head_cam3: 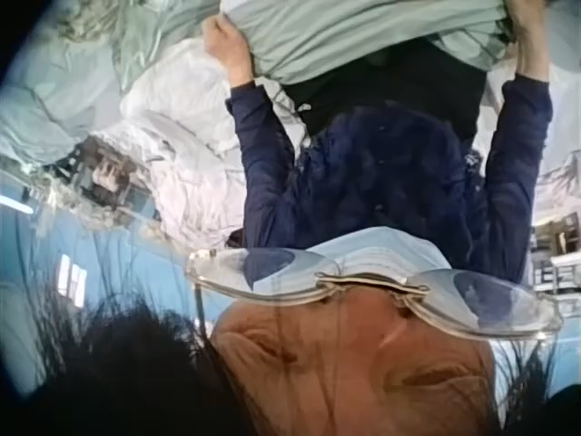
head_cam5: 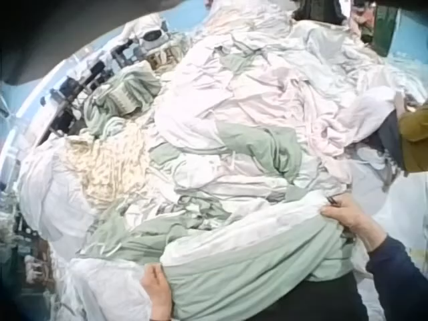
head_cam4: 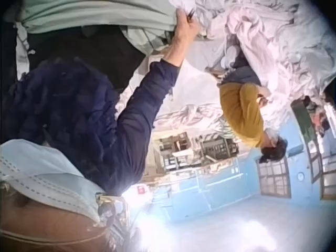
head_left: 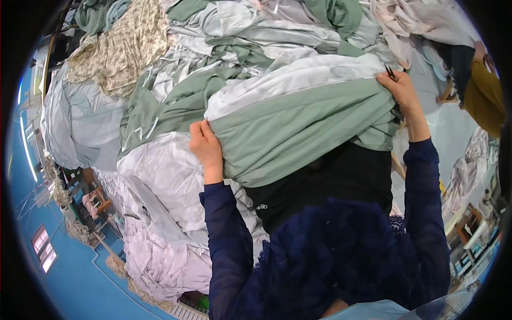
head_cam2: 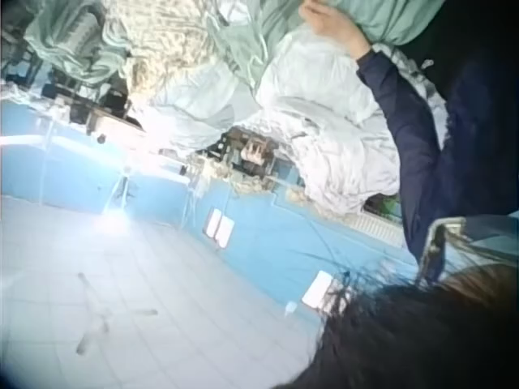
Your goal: Trimming loose threads from fabric pieces using a pair of nippers.
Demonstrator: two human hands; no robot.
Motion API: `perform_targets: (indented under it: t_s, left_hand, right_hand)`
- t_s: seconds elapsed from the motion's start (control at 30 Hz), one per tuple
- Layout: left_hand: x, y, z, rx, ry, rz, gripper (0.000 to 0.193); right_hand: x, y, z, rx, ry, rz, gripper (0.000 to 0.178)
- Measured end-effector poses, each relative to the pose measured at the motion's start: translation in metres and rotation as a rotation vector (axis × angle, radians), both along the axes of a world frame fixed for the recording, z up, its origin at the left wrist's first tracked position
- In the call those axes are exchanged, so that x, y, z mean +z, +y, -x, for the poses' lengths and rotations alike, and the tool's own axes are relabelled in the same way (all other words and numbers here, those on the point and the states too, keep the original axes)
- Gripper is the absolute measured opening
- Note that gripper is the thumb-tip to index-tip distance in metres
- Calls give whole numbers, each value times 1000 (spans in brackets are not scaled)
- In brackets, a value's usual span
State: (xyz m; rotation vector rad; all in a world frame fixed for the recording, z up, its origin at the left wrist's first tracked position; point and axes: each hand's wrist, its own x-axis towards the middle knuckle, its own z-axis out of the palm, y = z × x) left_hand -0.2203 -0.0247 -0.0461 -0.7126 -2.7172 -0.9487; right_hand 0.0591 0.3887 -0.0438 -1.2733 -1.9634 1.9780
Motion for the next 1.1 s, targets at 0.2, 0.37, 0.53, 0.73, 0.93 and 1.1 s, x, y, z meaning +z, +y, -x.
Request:
perform_targets:
  t_s: [0.2, 0.37, 0.53, 0.73, 0.93, 1.1]
  left_hand:
    - [3, 4, -4, -20, 35, 12, 16]
    - [4, 4, -3, -26, 24, 38, 15]
    - [24, 5, -5, 26, -75, 183, 12]
    - [75, 106, -29, -434, 132, 29, 19]
    - [49, 198, -63, -782, -219, 203, 25]
    - [16, 216, -56, -746, -993, 232, 20]
  right_hand:
    - [-1, 3, -5, -8, 16, -26, 22]
    - [1, 2, -5, -12, 24, 5, 20]
    - [1, 0, -3, -1, 91, 32, 20]
    - [-12, 5, -16, -17, 92, 4, 20]
    - [-8, -3, -4, 3, 165, -3, 21]
    - [-8, -4, -10, -25, 168, -17, 19]
